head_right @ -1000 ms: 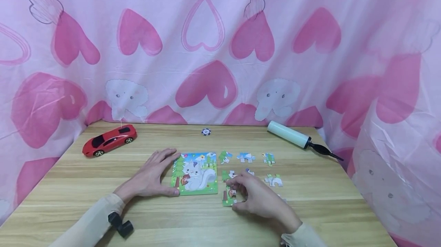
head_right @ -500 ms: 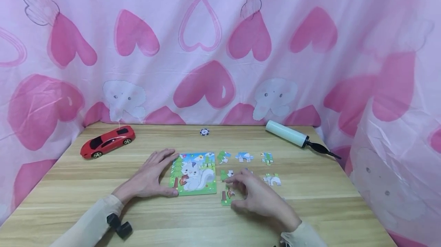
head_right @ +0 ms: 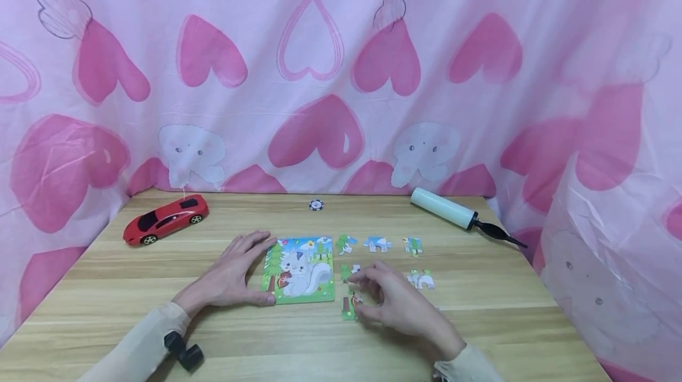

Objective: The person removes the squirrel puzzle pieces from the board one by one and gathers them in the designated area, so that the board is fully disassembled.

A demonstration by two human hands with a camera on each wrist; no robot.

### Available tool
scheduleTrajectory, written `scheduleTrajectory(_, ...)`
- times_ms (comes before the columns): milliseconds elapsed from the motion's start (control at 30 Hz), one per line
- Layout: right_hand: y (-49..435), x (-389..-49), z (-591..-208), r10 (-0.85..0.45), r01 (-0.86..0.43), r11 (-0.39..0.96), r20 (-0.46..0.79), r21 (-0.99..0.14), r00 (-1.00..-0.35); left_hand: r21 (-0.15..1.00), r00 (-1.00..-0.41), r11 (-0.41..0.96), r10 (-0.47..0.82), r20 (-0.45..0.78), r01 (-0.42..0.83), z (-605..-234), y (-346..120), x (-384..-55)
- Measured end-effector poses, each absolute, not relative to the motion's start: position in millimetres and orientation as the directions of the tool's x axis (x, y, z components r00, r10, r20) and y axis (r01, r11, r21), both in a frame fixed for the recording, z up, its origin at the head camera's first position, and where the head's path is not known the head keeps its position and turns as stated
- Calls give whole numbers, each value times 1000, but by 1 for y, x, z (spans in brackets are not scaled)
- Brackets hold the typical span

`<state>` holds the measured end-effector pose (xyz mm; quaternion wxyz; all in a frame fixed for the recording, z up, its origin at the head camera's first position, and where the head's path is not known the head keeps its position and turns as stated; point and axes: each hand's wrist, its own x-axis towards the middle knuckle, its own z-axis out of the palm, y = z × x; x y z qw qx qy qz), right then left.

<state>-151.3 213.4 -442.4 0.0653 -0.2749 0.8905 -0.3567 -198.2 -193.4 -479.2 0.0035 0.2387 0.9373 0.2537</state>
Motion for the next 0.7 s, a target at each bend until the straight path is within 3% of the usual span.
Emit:
scheduleTrajectory(467, 218, -151, -439, -503, -401, 587, 70, -703, -861, 493, -884, 744, 450, 130, 451, -482, -192, -197)
scheduleTrajectory(700, 219, -153, -435, -483, -467, 575, 182, -672, -857, 538, -903, 735, 405, 140, 413, -479, -192, -196)
